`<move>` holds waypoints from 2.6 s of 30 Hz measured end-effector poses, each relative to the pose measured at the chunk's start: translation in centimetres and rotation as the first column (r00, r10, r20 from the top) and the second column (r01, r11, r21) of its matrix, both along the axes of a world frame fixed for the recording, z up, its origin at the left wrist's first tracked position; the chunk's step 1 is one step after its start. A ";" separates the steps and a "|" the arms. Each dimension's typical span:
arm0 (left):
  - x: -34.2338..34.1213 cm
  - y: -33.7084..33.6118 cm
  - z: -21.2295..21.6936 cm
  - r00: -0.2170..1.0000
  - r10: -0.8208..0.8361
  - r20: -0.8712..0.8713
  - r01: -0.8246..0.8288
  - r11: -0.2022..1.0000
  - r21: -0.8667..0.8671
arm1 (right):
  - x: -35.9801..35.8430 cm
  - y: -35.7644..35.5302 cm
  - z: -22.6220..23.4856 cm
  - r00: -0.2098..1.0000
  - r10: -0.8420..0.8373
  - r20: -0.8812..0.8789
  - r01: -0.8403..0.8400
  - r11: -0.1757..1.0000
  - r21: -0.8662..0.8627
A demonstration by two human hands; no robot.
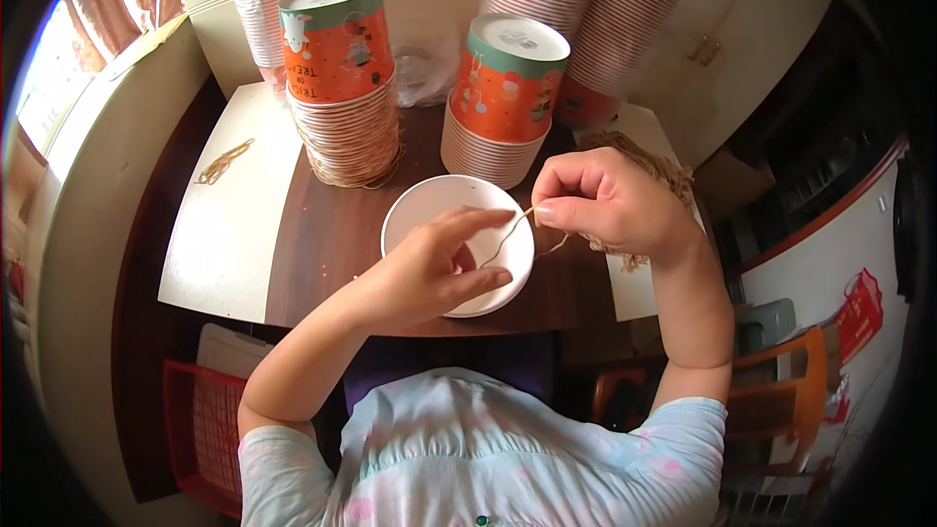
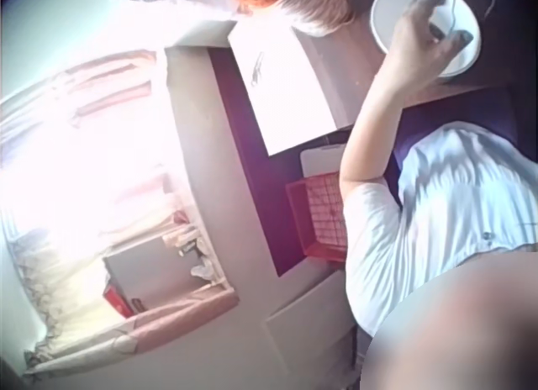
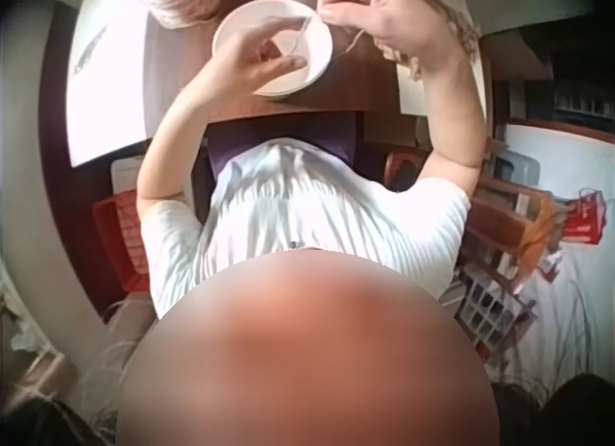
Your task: Thread and tie string handles onto paper buckets at a workbench.
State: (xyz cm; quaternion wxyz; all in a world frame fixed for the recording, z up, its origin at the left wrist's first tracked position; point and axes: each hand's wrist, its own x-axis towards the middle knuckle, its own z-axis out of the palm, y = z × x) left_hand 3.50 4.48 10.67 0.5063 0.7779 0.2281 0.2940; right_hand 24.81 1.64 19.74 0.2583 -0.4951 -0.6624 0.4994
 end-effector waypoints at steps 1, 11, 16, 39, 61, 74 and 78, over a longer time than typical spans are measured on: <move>0.1 0.2 0.5 0.990 -0.042 -0.134 0.028 0.993 -0.111 | 0.1 0.0 0.0 0.999 -0.018 -0.036 0.019 1.000 0.017; -1.8 0.4 0.7 0.974 -0.062 -0.216 -0.013 0.944 -0.330 | 2.7 1.6 -3.0 0.997 -0.046 0.057 0.045 0.999 0.021; -1.5 1.9 1.7 0.967 -0.135 -0.217 0.037 0.915 -0.403 | 0.3 1.6 -6.4 0.982 0.185 0.028 -0.180 0.895 0.408; 0.9 11.1 -3.2 0.933 0.225 -0.282 -0.061 0.869 0.490 | 0.7 1.9 -10.3 0.940 -0.336 0.062 0.274 0.849 0.453; -2.9 -0.4 -6.3 0.918 0.396 0.016 -0.351 0.829 -0.435 | -5.0 2.3 -13.3 0.944 -0.325 -0.054 0.326 0.945 0.014; -2.9 -0.7 -6.3 0.923 0.383 0.040 -0.324 0.828 -0.458 | -5.8 2.1 -14.3 0.927 -0.365 -0.086 0.364 0.931 -0.023; -2.8 -0.9 -6.2 0.915 0.400 0.045 -0.336 0.821 -0.462 | -5.8 2.1 -13.9 0.941 -0.336 -0.037 0.333 0.941 -0.057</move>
